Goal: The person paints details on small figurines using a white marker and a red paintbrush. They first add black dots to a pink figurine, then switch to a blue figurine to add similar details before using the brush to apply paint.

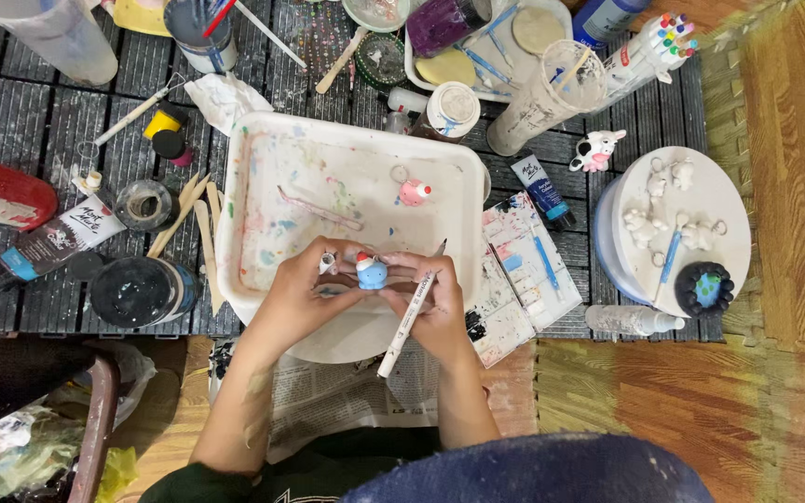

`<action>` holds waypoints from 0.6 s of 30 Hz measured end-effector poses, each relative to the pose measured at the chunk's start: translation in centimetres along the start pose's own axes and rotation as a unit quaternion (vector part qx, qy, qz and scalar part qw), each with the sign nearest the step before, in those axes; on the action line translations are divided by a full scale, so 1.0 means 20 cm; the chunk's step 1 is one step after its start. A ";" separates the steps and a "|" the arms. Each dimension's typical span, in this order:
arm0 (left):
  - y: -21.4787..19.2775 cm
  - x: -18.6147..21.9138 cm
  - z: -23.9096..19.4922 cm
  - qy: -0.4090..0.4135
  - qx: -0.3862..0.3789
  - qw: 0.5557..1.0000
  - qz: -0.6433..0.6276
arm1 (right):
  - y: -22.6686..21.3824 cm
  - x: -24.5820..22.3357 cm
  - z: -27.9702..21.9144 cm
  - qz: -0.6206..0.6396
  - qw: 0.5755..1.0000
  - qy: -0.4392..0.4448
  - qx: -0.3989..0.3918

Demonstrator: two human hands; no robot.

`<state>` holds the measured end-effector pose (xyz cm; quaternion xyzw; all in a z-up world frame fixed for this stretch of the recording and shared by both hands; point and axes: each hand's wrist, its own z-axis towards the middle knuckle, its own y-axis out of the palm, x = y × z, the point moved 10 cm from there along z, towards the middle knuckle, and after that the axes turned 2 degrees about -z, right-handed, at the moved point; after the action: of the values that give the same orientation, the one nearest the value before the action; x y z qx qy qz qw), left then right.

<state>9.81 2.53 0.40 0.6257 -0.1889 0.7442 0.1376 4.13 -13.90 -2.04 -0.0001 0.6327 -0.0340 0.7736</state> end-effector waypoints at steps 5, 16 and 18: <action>0.00 -0.03 -0.01 -0.025 0.008 1.000 0.008 | 0.00 -0.01 -0.02 0.035 0.999 -0.008 -0.012; -0.01 0.06 -0.02 0.020 0.010 1.000 0.004 | 0.02 0.00 -0.02 0.039 0.999 0.014 0.028; -0.01 0.06 -0.02 0.022 0.006 1.000 0.000 | 0.02 0.00 -0.01 0.041 0.999 0.010 0.029</action>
<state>9.31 2.94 1.60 0.6099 -0.1815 0.7590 0.1380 3.94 -13.52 -2.16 0.0483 0.6390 -0.0208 0.7674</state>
